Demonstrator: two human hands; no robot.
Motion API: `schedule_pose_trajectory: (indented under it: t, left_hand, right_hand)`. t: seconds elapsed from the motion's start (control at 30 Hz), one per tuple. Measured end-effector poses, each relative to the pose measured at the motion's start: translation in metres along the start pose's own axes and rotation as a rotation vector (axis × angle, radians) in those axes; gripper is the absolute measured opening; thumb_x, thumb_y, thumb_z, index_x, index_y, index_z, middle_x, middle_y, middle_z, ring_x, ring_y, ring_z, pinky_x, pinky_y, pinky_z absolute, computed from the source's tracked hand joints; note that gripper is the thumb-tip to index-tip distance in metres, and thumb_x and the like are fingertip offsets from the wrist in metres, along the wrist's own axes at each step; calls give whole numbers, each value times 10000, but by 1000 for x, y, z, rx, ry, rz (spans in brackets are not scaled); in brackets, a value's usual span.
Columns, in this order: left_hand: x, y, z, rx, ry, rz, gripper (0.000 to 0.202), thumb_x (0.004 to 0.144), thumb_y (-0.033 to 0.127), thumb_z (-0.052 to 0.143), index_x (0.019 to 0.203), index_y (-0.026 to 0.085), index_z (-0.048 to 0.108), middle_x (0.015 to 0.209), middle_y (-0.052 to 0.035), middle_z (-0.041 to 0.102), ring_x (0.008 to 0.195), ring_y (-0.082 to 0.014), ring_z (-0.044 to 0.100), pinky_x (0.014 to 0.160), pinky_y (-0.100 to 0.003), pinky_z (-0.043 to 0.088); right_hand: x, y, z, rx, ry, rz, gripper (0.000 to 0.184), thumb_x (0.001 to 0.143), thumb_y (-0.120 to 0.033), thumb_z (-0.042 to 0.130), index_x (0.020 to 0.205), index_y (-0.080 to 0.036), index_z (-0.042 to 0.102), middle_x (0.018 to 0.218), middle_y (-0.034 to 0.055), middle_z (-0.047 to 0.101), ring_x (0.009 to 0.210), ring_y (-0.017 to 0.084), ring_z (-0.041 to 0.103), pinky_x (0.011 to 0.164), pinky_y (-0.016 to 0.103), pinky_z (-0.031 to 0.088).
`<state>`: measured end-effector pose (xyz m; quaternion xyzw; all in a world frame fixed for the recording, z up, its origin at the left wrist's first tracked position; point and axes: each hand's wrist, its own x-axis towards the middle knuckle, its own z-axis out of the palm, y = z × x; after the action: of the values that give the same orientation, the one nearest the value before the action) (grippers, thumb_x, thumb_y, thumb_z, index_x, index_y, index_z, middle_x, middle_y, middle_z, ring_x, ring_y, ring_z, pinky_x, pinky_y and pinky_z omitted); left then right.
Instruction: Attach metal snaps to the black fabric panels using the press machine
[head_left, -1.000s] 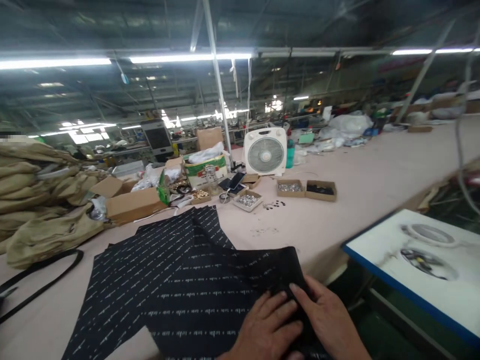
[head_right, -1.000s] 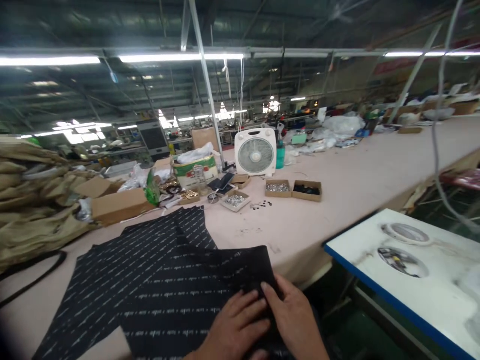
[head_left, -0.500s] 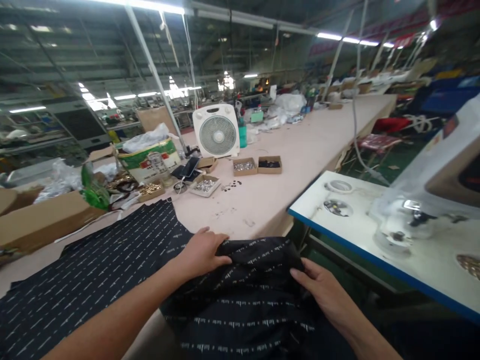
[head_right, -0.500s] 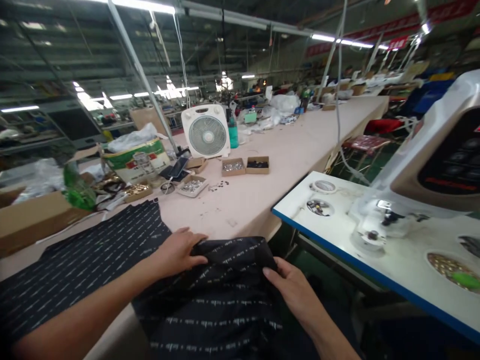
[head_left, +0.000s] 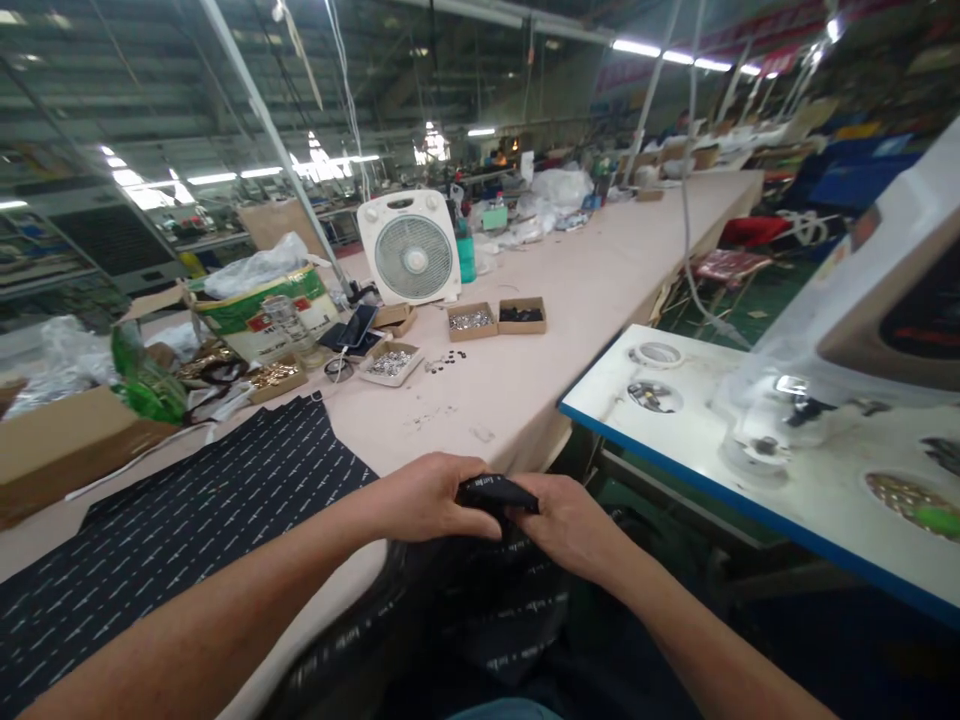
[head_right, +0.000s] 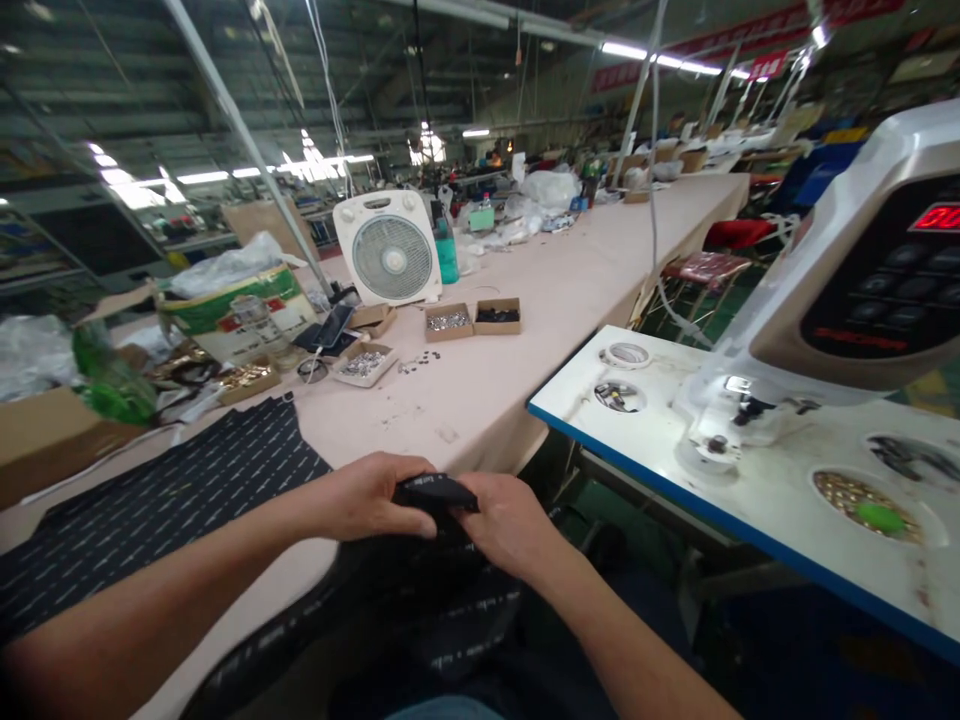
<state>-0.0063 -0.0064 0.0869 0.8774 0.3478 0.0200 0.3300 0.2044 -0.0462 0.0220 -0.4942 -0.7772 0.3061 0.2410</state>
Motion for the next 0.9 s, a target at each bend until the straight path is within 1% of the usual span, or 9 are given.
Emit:
schedule_pose_trajectory:
  t: [0.07,0.1,0.2,0.33,0.47,0.57,0.67,0.8,0.9]
  left_hand:
    - [-4,1,-3,155,-61,-60,475,686,537,795,1021,239,639,917,3,709,842,-217,646,651,-263,395]
    - [-6,1,-4,259,-88,-79,452,674,500,803,1011,245,642,914,-4,715,846,-240,656,640,-274,390]
    - [-6,1,-7,566,-97,-62,108,798,260,621,897,221,641,857,-40,709,805,-267,671,627,-312,386]
    - [3,-2,-7,721,3,-9,192,776,102,445,843,194,600,861,-82,691,813,-279,662,660,-348,411]
    - [12,-11,5,361,86,-53,146,757,96,423,776,198,525,797,-42,658,769,-211,611,659,-304,398]
    - [15,-19,19,-2,138,-47,121,739,96,413,743,196,481,777,-3,603,755,-161,554,683,-270,395]
    - [18,-20,29,-198,159,-89,94,784,156,422,756,188,506,761,18,560,748,-148,516,680,-264,382]
    - [18,-13,28,-443,82,-160,171,847,284,482,826,164,602,794,15,583,771,-150,517,698,-267,398]
    - [15,-9,24,-644,-47,-217,212,814,326,593,905,146,655,794,11,616,742,-145,534,711,-270,424]
  right_hand:
    - [1,-1,-3,18,-16,16,200,901,-217,543,763,-192,685,741,11,698,707,165,624,642,259,401]
    - [1,-3,-5,24,-24,18,187,890,-207,554,757,-192,684,726,6,689,692,157,613,629,255,383]
    - [1,-11,-9,94,-59,26,143,859,-175,572,770,-194,683,713,-9,670,684,144,596,621,250,362]
    - [5,-16,-9,228,-99,74,227,885,-246,575,666,-188,571,645,-31,582,630,127,529,587,244,345]
    - [4,-11,-10,333,-62,106,240,916,-301,558,703,-192,543,677,-37,551,646,123,503,589,240,348]
    - [1,-6,-12,283,-18,94,259,934,-317,548,708,-190,537,705,-30,572,659,126,508,609,248,346]
    - [-1,-5,-14,234,16,88,283,953,-341,527,716,-189,549,726,-14,610,686,138,539,630,260,354]
    - [-2,-6,-17,203,25,88,252,951,-317,522,749,-186,596,746,0,640,707,148,569,636,264,367]
    - [-1,-7,-18,213,11,106,263,939,-326,534,734,-184,617,724,0,645,678,144,566,613,257,371]
